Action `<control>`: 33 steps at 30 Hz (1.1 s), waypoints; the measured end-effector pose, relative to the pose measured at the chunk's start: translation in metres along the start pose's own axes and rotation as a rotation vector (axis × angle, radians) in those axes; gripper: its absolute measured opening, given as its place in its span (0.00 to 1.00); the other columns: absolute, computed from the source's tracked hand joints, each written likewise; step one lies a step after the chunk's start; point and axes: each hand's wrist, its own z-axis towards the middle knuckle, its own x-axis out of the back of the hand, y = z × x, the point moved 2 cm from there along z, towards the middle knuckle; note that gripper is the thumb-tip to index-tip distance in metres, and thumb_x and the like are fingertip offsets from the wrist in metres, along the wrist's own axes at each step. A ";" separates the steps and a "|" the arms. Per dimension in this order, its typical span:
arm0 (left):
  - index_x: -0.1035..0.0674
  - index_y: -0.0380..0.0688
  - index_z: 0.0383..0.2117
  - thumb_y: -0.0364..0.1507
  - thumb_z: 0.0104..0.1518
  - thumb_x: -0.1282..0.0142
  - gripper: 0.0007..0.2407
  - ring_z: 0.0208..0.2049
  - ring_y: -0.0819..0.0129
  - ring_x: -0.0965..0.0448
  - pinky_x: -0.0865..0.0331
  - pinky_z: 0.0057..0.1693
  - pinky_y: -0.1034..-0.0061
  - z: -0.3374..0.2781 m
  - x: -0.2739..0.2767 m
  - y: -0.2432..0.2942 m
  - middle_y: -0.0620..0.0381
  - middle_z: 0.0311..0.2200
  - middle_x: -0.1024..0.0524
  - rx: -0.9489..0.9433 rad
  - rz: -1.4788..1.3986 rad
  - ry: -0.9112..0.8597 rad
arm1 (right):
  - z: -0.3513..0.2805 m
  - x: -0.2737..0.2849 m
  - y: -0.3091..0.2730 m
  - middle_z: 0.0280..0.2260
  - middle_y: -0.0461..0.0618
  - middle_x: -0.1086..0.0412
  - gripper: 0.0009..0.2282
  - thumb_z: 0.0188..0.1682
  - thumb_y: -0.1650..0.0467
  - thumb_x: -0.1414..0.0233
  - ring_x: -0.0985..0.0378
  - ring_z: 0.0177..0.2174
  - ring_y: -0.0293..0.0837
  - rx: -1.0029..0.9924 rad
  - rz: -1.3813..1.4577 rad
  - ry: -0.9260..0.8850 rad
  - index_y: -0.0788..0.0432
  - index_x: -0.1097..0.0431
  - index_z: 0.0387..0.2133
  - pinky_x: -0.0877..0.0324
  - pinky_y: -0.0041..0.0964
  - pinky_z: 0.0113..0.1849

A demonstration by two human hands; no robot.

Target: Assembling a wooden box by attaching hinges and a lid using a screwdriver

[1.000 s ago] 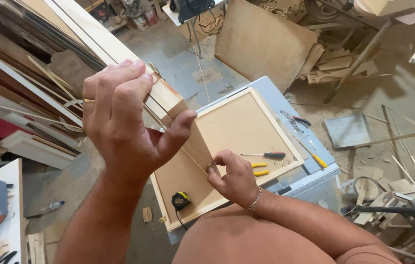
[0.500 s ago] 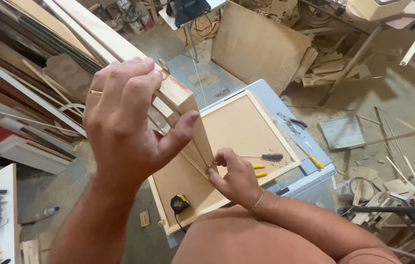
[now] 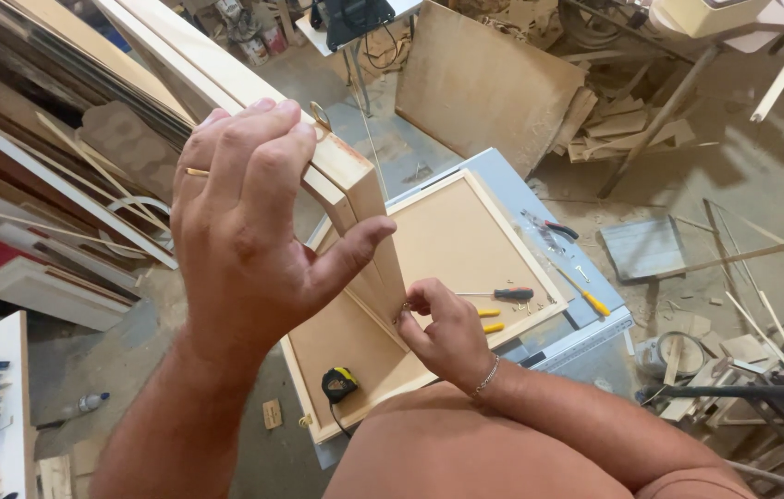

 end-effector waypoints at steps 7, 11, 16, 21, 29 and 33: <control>0.25 0.30 0.43 0.47 0.64 0.46 0.24 0.50 0.39 0.22 0.31 0.61 0.47 -0.002 -0.001 -0.001 0.34 0.47 0.23 -0.007 0.006 0.033 | -0.006 0.002 0.004 0.31 0.40 0.25 0.06 0.44 0.67 0.46 0.20 0.34 0.38 -0.083 0.027 -0.028 0.49 0.31 0.34 0.29 0.35 0.25; 0.25 0.31 0.43 0.48 0.63 0.47 0.25 0.49 0.42 0.22 0.31 0.59 0.49 -0.003 -0.003 -0.003 0.35 0.46 0.23 -0.019 0.007 0.040 | -0.006 0.009 -0.003 0.28 0.45 0.31 0.01 0.49 0.72 0.48 0.28 0.29 0.41 0.088 0.141 0.002 0.56 0.32 0.29 0.29 0.34 0.32; 0.24 0.34 0.46 0.51 0.64 0.47 0.26 0.48 0.45 0.25 0.33 0.54 0.57 -0.001 0.001 -0.007 0.42 0.46 0.24 -0.021 0.036 0.002 | -0.007 0.006 0.001 0.26 0.43 0.31 0.02 0.48 0.74 0.48 0.28 0.27 0.39 0.079 0.143 -0.005 0.55 0.32 0.27 0.32 0.32 0.30; 0.26 0.37 0.47 0.51 0.62 0.46 0.25 0.46 0.47 0.29 0.39 0.56 0.55 -0.002 -0.001 -0.020 0.43 0.44 0.30 -0.049 0.018 -0.025 | -0.011 -0.018 0.050 0.49 0.47 0.32 0.29 0.39 0.59 0.35 0.23 0.36 0.47 0.011 -0.129 -0.258 0.49 0.38 0.53 0.30 0.45 0.39; 0.34 0.40 0.56 0.50 0.61 0.47 0.28 0.60 0.43 0.25 0.42 0.69 0.36 0.002 -0.002 -0.028 0.37 0.56 0.26 -0.035 -0.118 -0.070 | -0.013 -0.047 0.077 0.30 0.46 0.28 0.15 0.42 0.61 0.38 0.24 0.32 0.53 0.058 -0.242 -0.444 0.51 0.35 0.34 0.32 0.47 0.32; 0.25 0.38 0.52 0.46 0.59 0.43 0.25 0.50 0.47 0.19 0.38 0.66 0.39 0.011 0.003 -0.028 0.43 0.45 0.19 -0.090 -0.179 -0.161 | -0.016 -0.058 0.093 0.30 0.52 0.26 0.17 0.46 0.57 0.44 0.24 0.33 0.59 0.017 -0.347 -0.439 0.52 0.36 0.40 0.33 0.54 0.30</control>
